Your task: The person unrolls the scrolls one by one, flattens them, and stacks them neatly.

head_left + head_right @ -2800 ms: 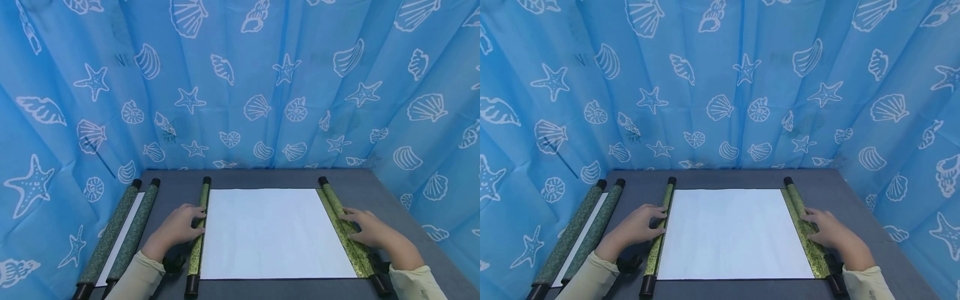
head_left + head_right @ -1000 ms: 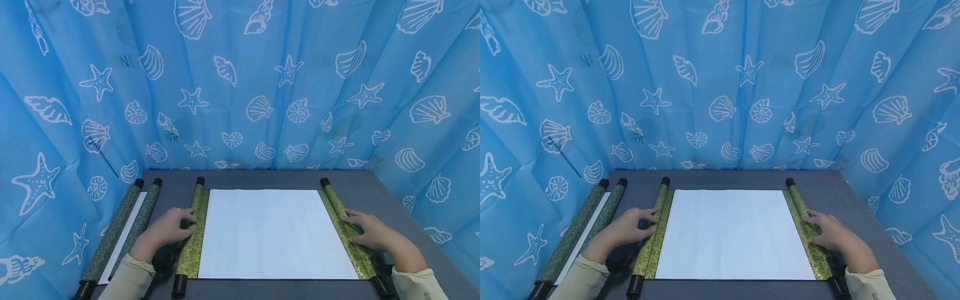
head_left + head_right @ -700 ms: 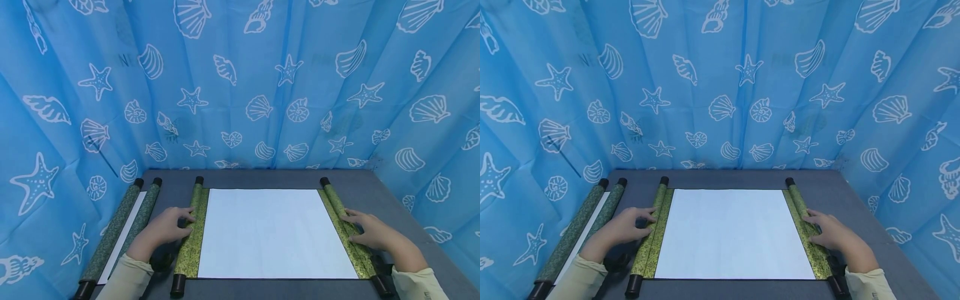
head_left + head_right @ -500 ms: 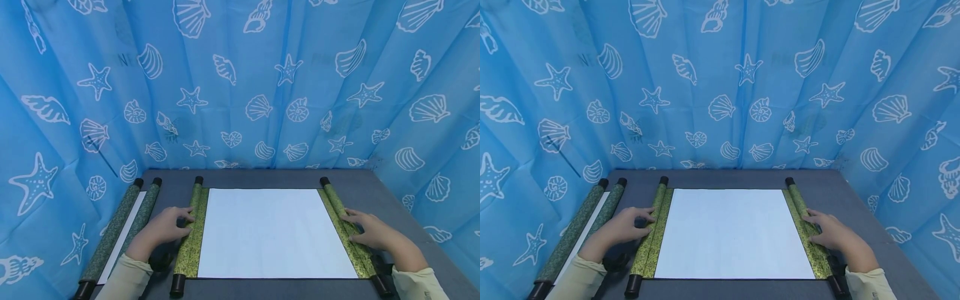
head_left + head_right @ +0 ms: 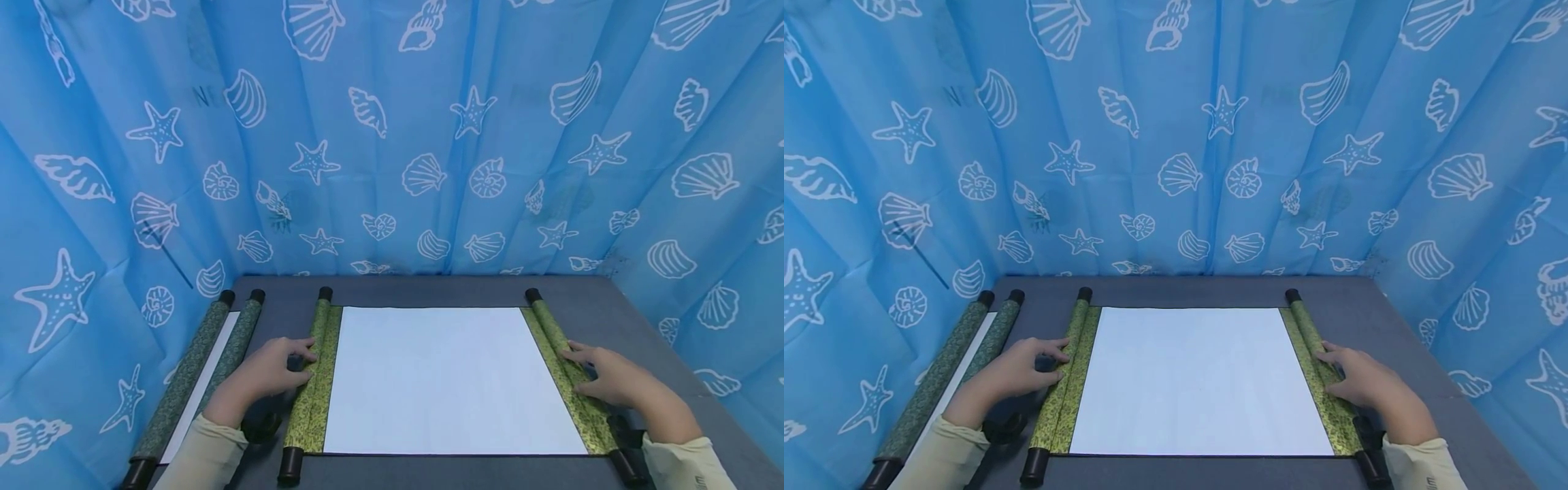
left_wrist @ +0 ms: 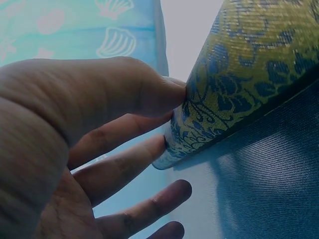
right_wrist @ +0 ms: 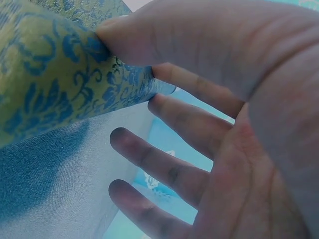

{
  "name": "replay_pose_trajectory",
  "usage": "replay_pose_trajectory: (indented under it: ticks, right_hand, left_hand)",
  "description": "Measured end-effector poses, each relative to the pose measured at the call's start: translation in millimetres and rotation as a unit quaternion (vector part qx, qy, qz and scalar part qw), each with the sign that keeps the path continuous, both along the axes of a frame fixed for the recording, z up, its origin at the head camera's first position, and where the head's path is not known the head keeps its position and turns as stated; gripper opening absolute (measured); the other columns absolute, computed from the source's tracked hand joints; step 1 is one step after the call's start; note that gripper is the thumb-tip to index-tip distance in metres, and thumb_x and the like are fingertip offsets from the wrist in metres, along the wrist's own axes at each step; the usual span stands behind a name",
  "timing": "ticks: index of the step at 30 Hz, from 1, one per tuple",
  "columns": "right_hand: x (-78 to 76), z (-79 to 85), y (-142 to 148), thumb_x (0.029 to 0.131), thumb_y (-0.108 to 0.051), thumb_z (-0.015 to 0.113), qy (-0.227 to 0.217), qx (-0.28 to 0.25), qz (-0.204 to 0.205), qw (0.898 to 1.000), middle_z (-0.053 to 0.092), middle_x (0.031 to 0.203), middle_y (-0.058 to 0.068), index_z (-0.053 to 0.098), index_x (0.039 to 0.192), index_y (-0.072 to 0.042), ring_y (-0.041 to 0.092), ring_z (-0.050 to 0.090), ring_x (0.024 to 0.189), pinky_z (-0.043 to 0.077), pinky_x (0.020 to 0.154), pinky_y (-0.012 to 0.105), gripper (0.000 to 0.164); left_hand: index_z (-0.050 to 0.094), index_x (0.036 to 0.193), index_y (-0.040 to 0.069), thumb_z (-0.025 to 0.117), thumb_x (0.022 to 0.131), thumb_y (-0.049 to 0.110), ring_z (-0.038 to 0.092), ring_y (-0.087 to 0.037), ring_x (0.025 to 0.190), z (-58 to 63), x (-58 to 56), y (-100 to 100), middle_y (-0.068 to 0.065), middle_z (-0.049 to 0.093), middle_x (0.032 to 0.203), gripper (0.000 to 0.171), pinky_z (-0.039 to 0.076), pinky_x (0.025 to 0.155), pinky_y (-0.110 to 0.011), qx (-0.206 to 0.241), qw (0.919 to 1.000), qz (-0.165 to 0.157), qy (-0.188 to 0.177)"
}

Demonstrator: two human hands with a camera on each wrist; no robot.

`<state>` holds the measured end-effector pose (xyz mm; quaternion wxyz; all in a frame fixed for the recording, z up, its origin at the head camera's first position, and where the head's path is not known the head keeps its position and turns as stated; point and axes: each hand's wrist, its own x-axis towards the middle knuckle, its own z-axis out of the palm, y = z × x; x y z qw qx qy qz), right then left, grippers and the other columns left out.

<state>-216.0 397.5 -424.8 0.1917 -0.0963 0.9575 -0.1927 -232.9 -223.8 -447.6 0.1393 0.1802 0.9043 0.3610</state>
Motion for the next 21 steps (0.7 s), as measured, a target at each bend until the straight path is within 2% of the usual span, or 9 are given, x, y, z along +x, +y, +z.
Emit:
replay_pose_trajectory:
  ticks: [4,14,18,21]
  right_hand:
    - [0.0,1.3,-0.1,0.091,-0.014,0.083,-0.007,-0.012,-0.009,1.000,0.022,0.163,0.044,0.048,0.154,0.009,0.073,0.028,0.140,0.045,0.066,0.039,0.076]
    - [-2.2,-0.2,6.1,0.092,-0.015,0.081,-0.016,-0.030,-0.010,0.999,0.021,0.163,0.044,0.046,0.156,0.008,0.067,0.048,0.130,0.045,0.060,0.037,0.075]
    - [-1.2,-0.9,7.5,0.092,-0.014,0.080,-0.014,-0.042,-0.009,0.999,0.019,0.163,0.044,0.046,0.156,0.008,0.055,0.062,0.117,0.044,0.055,0.035,0.075]
    - [-0.2,-1.5,8.1,0.092,-0.014,0.080,-0.009,-0.051,-0.007,0.999,0.019,0.163,0.045,0.046,0.156,0.008,0.044,0.066,0.110,0.043,0.053,0.034,0.075]
  left_hand:
    - [0.076,0.127,0.003,0.075,0.097,0.010,0.023,-0.013,0.046,-0.1,-0.1,0.8,-0.021,0.046,0.164,0.030,0.034,0.045,-0.030,-0.001,1.0000,0.005,0.000]
    - [0.076,0.126,0.003,0.075,0.097,0.010,0.021,-0.013,0.047,1.8,1.1,0.6,-0.022,0.046,0.164,0.030,0.033,0.045,-0.030,-0.002,1.0000,0.007,0.003]
    - [0.076,0.126,0.003,0.075,0.097,0.010,0.022,-0.013,0.046,1.8,1.5,-0.3,-0.022,0.046,0.164,0.030,0.034,0.044,-0.030,0.000,1.0000,0.006,0.003]
    - [0.076,0.127,0.003,0.075,0.097,0.010,0.024,-0.013,0.046,1.8,1.2,-0.4,-0.022,0.046,0.164,0.030,0.034,0.044,-0.029,0.001,1.0000,0.006,0.001]
